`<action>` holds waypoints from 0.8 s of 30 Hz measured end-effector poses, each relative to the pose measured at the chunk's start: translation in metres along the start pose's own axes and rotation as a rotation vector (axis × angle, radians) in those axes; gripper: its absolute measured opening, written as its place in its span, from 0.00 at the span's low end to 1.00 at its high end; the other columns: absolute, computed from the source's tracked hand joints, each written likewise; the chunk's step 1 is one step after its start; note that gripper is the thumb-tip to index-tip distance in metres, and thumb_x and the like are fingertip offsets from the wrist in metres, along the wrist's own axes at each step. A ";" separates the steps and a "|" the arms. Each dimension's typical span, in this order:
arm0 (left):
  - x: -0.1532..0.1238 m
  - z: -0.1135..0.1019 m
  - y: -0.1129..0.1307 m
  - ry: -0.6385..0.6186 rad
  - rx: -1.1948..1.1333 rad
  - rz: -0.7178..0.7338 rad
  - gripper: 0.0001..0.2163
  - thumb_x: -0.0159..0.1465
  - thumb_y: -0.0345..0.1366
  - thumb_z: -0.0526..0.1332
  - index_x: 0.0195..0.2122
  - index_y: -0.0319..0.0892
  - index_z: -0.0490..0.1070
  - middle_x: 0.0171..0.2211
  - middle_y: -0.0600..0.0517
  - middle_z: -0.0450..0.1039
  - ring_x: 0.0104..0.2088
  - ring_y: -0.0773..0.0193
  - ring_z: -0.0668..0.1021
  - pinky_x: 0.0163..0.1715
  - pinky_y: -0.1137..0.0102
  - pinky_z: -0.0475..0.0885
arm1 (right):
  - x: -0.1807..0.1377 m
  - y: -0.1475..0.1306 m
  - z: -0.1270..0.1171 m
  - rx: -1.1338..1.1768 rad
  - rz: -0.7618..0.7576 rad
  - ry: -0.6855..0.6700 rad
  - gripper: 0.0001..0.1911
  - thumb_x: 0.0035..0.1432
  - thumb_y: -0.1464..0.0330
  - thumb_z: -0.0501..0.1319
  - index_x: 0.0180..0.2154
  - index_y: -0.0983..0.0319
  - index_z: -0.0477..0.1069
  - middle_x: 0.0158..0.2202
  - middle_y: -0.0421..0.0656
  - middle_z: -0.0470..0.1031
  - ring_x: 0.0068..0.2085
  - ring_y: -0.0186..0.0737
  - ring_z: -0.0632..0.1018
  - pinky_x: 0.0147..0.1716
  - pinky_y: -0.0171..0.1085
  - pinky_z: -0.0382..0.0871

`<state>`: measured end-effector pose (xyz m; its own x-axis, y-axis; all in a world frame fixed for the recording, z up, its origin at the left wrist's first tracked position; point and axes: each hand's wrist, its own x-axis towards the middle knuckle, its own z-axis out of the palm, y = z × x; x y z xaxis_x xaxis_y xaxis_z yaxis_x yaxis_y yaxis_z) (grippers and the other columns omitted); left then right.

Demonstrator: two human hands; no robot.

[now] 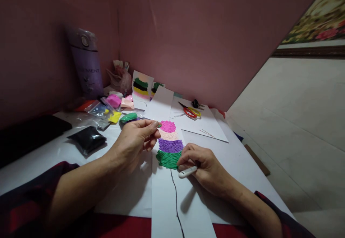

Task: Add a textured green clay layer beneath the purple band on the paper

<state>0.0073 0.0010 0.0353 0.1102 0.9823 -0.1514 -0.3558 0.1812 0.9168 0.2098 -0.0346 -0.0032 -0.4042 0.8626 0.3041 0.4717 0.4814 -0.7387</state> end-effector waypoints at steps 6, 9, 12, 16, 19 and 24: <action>0.001 0.000 0.000 0.020 0.000 0.001 0.04 0.60 0.30 0.64 0.31 0.34 0.74 0.19 0.54 0.69 0.15 0.75 0.65 0.15 0.78 0.56 | 0.000 0.002 0.001 -0.021 -0.007 0.011 0.16 0.47 0.84 0.56 0.29 0.61 0.78 0.28 0.41 0.72 0.30 0.36 0.72 0.29 0.36 0.66; 0.001 0.000 0.000 0.024 -0.005 0.004 0.04 0.59 0.30 0.64 0.30 0.34 0.73 0.19 0.54 0.69 0.15 0.75 0.65 0.15 0.78 0.56 | 0.002 0.003 -0.001 0.021 0.022 0.061 0.14 0.50 0.81 0.58 0.32 0.61 0.79 0.28 0.41 0.73 0.29 0.36 0.72 0.28 0.36 0.66; 0.001 0.000 0.000 0.026 -0.008 0.010 0.05 0.60 0.31 0.64 0.30 0.34 0.73 0.19 0.54 0.69 0.15 0.75 0.64 0.15 0.78 0.56 | 0.003 0.004 -0.002 0.059 0.057 0.138 0.08 0.53 0.76 0.60 0.31 0.61 0.78 0.28 0.41 0.73 0.28 0.36 0.71 0.26 0.36 0.66; 0.000 0.000 0.000 0.020 -0.003 0.006 0.05 0.60 0.31 0.63 0.30 0.34 0.72 0.19 0.54 0.68 0.15 0.75 0.64 0.14 0.79 0.55 | 0.003 0.003 -0.001 0.057 0.108 0.099 0.06 0.48 0.78 0.63 0.27 0.62 0.72 0.27 0.38 0.69 0.27 0.33 0.68 0.23 0.33 0.63; -0.001 0.000 -0.001 0.027 -0.002 -0.001 0.05 0.61 0.31 0.63 0.29 0.34 0.72 0.19 0.54 0.69 0.15 0.75 0.64 0.15 0.78 0.55 | 0.002 0.002 0.000 0.009 0.104 0.046 0.10 0.47 0.80 0.64 0.27 0.62 0.68 0.25 0.36 0.66 0.25 0.31 0.65 0.22 0.31 0.60; 0.000 0.000 -0.003 0.013 0.003 -0.004 0.06 0.60 0.32 0.64 0.28 0.35 0.72 0.19 0.55 0.68 0.16 0.75 0.65 0.15 0.78 0.56 | 0.002 0.001 0.002 0.022 0.142 0.021 0.09 0.51 0.79 0.64 0.25 0.62 0.66 0.22 0.34 0.64 0.23 0.30 0.63 0.21 0.30 0.59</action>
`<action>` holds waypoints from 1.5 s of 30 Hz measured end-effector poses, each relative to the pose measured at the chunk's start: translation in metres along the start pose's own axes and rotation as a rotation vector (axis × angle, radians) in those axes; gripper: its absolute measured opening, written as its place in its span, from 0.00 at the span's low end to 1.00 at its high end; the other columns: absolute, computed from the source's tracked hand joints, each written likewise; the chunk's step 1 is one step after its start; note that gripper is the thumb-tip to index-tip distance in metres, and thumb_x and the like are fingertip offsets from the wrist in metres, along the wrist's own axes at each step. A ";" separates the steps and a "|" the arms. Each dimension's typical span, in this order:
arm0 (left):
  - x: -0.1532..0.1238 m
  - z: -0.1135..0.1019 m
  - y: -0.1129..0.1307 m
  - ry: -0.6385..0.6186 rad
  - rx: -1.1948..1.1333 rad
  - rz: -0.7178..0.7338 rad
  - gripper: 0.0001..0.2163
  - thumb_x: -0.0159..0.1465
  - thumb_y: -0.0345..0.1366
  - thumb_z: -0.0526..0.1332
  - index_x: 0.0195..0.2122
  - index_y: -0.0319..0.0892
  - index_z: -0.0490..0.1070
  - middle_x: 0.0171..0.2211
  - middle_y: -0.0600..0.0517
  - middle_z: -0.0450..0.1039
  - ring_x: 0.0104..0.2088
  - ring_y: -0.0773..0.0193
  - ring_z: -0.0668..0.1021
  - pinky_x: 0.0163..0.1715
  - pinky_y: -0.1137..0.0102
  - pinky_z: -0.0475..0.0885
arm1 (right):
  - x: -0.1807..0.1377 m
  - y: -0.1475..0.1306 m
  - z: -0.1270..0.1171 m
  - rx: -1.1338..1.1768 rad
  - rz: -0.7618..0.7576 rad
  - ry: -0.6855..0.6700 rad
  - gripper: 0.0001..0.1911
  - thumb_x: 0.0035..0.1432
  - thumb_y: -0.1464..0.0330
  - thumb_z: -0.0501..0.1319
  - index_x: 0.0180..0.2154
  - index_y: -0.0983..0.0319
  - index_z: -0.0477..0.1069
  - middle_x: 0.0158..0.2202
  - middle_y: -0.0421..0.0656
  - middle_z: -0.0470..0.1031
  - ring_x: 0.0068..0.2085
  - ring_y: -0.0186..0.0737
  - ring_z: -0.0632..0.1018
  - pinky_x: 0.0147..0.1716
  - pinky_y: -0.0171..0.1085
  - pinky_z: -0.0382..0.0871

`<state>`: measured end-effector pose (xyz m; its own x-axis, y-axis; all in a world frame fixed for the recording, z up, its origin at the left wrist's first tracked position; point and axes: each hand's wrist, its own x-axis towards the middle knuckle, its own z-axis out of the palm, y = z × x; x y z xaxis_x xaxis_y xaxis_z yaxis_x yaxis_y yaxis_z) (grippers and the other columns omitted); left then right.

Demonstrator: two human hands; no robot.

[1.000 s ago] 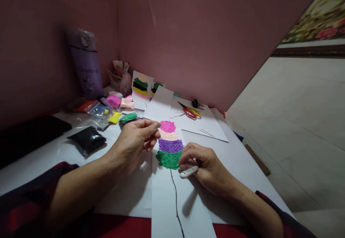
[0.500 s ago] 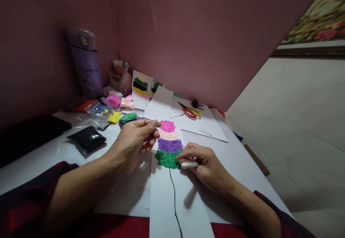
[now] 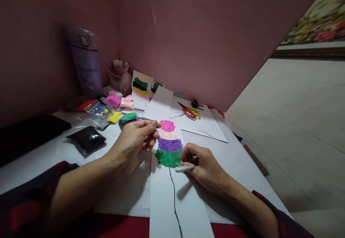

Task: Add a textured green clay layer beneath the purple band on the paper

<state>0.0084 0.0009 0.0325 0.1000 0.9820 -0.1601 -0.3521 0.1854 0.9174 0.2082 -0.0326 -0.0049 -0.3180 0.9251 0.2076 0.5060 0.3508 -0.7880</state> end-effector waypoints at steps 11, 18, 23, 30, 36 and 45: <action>0.000 -0.002 -0.002 0.000 0.011 0.005 0.03 0.57 0.26 0.65 0.33 0.34 0.74 0.23 0.51 0.73 0.18 0.73 0.69 0.16 0.78 0.59 | 0.001 -0.003 -0.002 -0.030 -0.001 0.003 0.08 0.52 0.80 0.60 0.26 0.63 0.69 0.21 0.35 0.66 0.23 0.30 0.63 0.20 0.30 0.57; 0.004 -0.009 0.005 0.011 0.147 0.048 0.08 0.50 0.29 0.71 0.27 0.37 0.72 0.22 0.51 0.74 0.20 0.71 0.70 0.18 0.77 0.61 | 0.000 -0.001 0.000 0.108 0.045 0.093 0.05 0.54 0.75 0.60 0.27 0.62 0.68 0.22 0.36 0.67 0.22 0.31 0.65 0.18 0.31 0.60; 0.009 -0.014 0.011 -0.220 0.396 0.078 0.12 0.52 0.42 0.68 0.22 0.38 0.72 0.16 0.55 0.66 0.16 0.72 0.64 0.15 0.76 0.56 | -0.001 0.003 0.000 0.141 0.075 0.142 0.06 0.55 0.71 0.61 0.26 0.62 0.67 0.20 0.36 0.65 0.22 0.31 0.64 0.18 0.33 0.61; 0.013 -0.016 0.005 -0.438 0.793 0.055 0.08 0.47 0.35 0.62 0.28 0.39 0.72 0.19 0.58 0.67 0.19 0.70 0.66 0.19 0.74 0.60 | 0.001 0.006 -0.002 0.109 0.074 0.154 0.05 0.54 0.72 0.61 0.26 0.63 0.68 0.21 0.37 0.66 0.24 0.32 0.64 0.21 0.35 0.59; 0.012 -0.018 0.004 -0.417 1.152 0.184 0.07 0.54 0.35 0.58 0.28 0.39 0.74 0.23 0.53 0.71 0.26 0.65 0.70 0.25 0.71 0.62 | 0.001 0.006 -0.002 0.102 0.061 0.159 0.04 0.53 0.74 0.60 0.26 0.62 0.68 0.22 0.37 0.67 0.25 0.32 0.65 0.22 0.35 0.59; 0.013 -0.015 -0.009 -0.497 1.195 0.212 0.06 0.53 0.30 0.59 0.28 0.38 0.76 0.25 0.52 0.75 0.27 0.63 0.74 0.26 0.71 0.65 | 0.000 0.007 -0.003 0.059 0.032 0.174 0.05 0.53 0.74 0.60 0.26 0.62 0.69 0.22 0.37 0.67 0.25 0.33 0.65 0.22 0.35 0.59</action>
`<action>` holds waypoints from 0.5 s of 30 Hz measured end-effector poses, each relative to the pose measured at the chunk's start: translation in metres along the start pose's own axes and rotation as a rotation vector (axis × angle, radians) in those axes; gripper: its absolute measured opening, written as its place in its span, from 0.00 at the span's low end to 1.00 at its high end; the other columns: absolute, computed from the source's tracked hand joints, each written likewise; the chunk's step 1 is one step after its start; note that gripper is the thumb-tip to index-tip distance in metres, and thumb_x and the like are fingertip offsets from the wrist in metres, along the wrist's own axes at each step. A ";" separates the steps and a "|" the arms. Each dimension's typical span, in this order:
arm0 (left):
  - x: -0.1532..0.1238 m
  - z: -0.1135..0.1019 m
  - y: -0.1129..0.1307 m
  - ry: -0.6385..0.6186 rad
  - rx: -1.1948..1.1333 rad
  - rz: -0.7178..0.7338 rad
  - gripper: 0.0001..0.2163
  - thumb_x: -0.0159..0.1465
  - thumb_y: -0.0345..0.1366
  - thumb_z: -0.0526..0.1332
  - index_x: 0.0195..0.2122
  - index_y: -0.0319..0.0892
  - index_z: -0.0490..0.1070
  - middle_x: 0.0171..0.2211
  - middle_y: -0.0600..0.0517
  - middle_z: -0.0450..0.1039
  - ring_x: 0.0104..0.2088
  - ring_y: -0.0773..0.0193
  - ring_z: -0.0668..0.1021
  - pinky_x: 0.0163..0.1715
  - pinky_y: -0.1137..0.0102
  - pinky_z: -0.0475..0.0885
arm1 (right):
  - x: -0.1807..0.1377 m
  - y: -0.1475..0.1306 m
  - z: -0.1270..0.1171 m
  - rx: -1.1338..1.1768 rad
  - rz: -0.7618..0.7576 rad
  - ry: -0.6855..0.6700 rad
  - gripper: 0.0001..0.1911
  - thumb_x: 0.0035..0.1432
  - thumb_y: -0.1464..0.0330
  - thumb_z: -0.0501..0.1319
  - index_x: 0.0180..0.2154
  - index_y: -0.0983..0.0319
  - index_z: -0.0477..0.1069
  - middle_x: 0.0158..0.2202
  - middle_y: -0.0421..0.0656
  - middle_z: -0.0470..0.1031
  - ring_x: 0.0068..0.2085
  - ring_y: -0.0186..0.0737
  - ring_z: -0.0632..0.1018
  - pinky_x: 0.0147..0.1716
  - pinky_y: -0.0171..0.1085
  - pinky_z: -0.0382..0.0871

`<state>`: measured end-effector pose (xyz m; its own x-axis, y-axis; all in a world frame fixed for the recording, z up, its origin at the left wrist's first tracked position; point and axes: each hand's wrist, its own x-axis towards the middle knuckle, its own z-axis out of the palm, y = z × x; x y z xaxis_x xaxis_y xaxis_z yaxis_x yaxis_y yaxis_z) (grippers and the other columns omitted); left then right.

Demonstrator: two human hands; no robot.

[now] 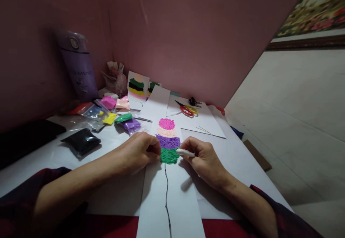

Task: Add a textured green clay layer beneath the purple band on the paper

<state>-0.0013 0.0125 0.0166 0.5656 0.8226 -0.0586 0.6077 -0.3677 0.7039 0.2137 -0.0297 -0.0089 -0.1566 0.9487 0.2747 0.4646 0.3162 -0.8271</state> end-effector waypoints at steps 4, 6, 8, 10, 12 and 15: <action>0.002 0.004 -0.002 0.023 0.020 0.051 0.07 0.56 0.30 0.59 0.29 0.39 0.77 0.28 0.51 0.76 0.30 0.62 0.75 0.31 0.70 0.67 | 0.000 -0.001 0.000 0.018 -0.001 0.002 0.04 0.53 0.74 0.60 0.26 0.62 0.69 0.22 0.37 0.67 0.25 0.32 0.65 0.22 0.35 0.59; 0.003 0.005 -0.004 0.029 0.021 0.075 0.07 0.56 0.30 0.59 0.30 0.39 0.78 0.29 0.50 0.76 0.31 0.62 0.75 0.32 0.69 0.67 | 0.000 -0.001 0.000 0.019 -0.001 0.003 0.05 0.53 0.74 0.60 0.26 0.63 0.68 0.22 0.37 0.67 0.25 0.32 0.64 0.22 0.35 0.59; 0.003 0.006 -0.004 0.035 0.021 0.090 0.07 0.56 0.29 0.60 0.30 0.39 0.79 0.30 0.50 0.75 0.31 0.62 0.75 0.32 0.70 0.67 | 0.000 -0.001 0.000 0.015 -0.002 0.004 0.05 0.53 0.74 0.60 0.26 0.63 0.68 0.22 0.36 0.66 0.24 0.32 0.64 0.22 0.34 0.59; 0.003 0.006 -0.005 0.041 0.021 0.099 0.07 0.56 0.28 0.60 0.29 0.40 0.79 0.30 0.50 0.75 0.31 0.63 0.75 0.32 0.70 0.67 | 0.000 -0.002 0.000 0.015 0.001 0.003 0.04 0.53 0.74 0.60 0.26 0.63 0.68 0.22 0.36 0.66 0.24 0.32 0.64 0.23 0.34 0.59; 0.003 0.007 -0.005 0.043 0.022 0.100 0.07 0.55 0.28 0.61 0.29 0.41 0.79 0.30 0.51 0.75 0.31 0.63 0.75 0.31 0.70 0.67 | 0.000 -0.002 0.000 0.014 0.002 0.000 0.04 0.53 0.74 0.60 0.26 0.63 0.68 0.22 0.36 0.66 0.24 0.32 0.64 0.23 0.34 0.59; 0.003 0.008 -0.006 0.042 0.031 0.096 0.06 0.55 0.29 0.61 0.29 0.41 0.79 0.29 0.51 0.74 0.31 0.62 0.75 0.31 0.69 0.67 | 0.000 -0.003 0.001 0.005 0.006 0.000 0.04 0.53 0.74 0.60 0.26 0.63 0.69 0.21 0.36 0.66 0.24 0.31 0.64 0.22 0.34 0.59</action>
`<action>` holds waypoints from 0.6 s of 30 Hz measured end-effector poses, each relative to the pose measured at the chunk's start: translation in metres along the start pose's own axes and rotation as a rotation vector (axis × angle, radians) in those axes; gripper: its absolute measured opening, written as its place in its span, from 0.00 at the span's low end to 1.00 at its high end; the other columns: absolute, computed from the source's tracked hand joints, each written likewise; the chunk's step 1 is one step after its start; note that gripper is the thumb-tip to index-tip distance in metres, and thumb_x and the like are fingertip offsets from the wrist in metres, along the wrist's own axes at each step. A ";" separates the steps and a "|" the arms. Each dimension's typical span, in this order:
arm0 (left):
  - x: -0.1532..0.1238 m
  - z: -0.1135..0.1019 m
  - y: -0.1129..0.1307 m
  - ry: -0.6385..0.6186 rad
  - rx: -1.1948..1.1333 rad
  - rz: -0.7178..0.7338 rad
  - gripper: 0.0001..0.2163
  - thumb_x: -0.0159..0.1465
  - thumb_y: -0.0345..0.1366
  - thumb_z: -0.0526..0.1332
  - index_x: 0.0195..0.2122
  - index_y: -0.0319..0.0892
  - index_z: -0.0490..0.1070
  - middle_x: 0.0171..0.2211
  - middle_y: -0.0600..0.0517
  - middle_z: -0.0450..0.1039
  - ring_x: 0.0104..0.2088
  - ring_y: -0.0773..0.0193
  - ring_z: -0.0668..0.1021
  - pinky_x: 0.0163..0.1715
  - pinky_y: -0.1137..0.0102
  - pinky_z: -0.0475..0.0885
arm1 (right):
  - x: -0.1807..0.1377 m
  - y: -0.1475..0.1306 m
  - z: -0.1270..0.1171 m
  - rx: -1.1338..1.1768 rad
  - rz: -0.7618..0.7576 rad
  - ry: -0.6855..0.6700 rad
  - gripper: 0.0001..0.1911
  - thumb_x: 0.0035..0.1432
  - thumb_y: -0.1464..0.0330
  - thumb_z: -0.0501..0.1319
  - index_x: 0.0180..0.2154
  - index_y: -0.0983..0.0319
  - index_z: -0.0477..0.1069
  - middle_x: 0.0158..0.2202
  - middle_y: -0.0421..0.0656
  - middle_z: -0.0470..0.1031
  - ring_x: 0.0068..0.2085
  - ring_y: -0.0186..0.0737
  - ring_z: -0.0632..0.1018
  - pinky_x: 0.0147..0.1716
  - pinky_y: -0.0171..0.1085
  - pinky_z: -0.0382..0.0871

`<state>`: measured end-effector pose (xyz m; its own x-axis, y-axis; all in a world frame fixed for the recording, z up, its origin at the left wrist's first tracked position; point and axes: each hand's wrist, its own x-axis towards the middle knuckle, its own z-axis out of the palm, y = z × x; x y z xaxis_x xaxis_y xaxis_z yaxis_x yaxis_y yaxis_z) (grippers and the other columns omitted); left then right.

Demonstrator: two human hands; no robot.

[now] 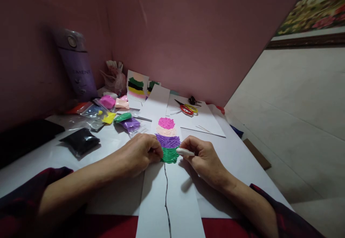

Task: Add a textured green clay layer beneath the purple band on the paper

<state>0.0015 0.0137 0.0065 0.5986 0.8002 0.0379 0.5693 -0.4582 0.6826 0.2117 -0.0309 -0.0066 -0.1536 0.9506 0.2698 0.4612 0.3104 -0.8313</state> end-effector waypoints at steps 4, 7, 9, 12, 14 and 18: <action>0.000 0.002 0.000 0.007 0.011 -0.008 0.06 0.55 0.28 0.61 0.29 0.41 0.78 0.29 0.52 0.73 0.31 0.62 0.74 0.31 0.69 0.66 | 0.000 0.000 0.000 0.001 0.003 0.001 0.04 0.52 0.75 0.60 0.26 0.63 0.69 0.21 0.36 0.67 0.24 0.31 0.64 0.22 0.33 0.59; 0.000 0.001 0.002 0.013 0.018 -0.029 0.05 0.53 0.28 0.61 0.30 0.40 0.77 0.27 0.53 0.72 0.28 0.63 0.72 0.28 0.69 0.64 | 0.000 0.000 0.000 -0.003 -0.010 0.002 0.04 0.52 0.76 0.59 0.27 0.63 0.70 0.21 0.36 0.67 0.24 0.31 0.64 0.22 0.33 0.60; -0.001 0.000 0.005 0.007 0.028 -0.039 0.04 0.53 0.28 0.61 0.29 0.40 0.75 0.26 0.54 0.71 0.27 0.64 0.71 0.27 0.70 0.63 | 0.000 0.000 0.000 -0.005 -0.019 0.006 0.04 0.51 0.76 0.59 0.26 0.63 0.69 0.21 0.36 0.67 0.24 0.31 0.64 0.22 0.33 0.60; -0.003 -0.002 0.010 -0.005 0.051 -0.030 0.03 0.53 0.28 0.60 0.27 0.39 0.74 0.27 0.53 0.72 0.28 0.63 0.71 0.28 0.69 0.63 | 0.000 0.000 0.000 0.003 -0.015 0.003 0.04 0.51 0.76 0.59 0.26 0.63 0.70 0.21 0.36 0.67 0.24 0.31 0.65 0.22 0.33 0.60; -0.004 -0.003 0.012 -0.008 0.066 -0.012 0.04 0.55 0.28 0.59 0.28 0.39 0.74 0.28 0.52 0.72 0.29 0.63 0.72 0.29 0.69 0.64 | 0.000 0.000 0.000 0.008 -0.005 -0.003 0.04 0.52 0.76 0.59 0.27 0.63 0.70 0.21 0.36 0.67 0.24 0.31 0.65 0.22 0.33 0.61; -0.004 -0.003 0.010 -0.014 0.089 0.030 0.06 0.56 0.27 0.57 0.27 0.39 0.74 0.29 0.51 0.73 0.31 0.62 0.73 0.33 0.68 0.64 | 0.000 -0.001 0.000 0.013 -0.004 -0.002 0.05 0.52 0.75 0.60 0.26 0.62 0.70 0.22 0.37 0.68 0.24 0.32 0.66 0.22 0.33 0.61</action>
<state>0.0030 0.0070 0.0150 0.6231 0.7807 0.0468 0.5988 -0.5147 0.6136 0.2117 -0.0316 -0.0060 -0.1570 0.9493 0.2723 0.4491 0.3142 -0.8364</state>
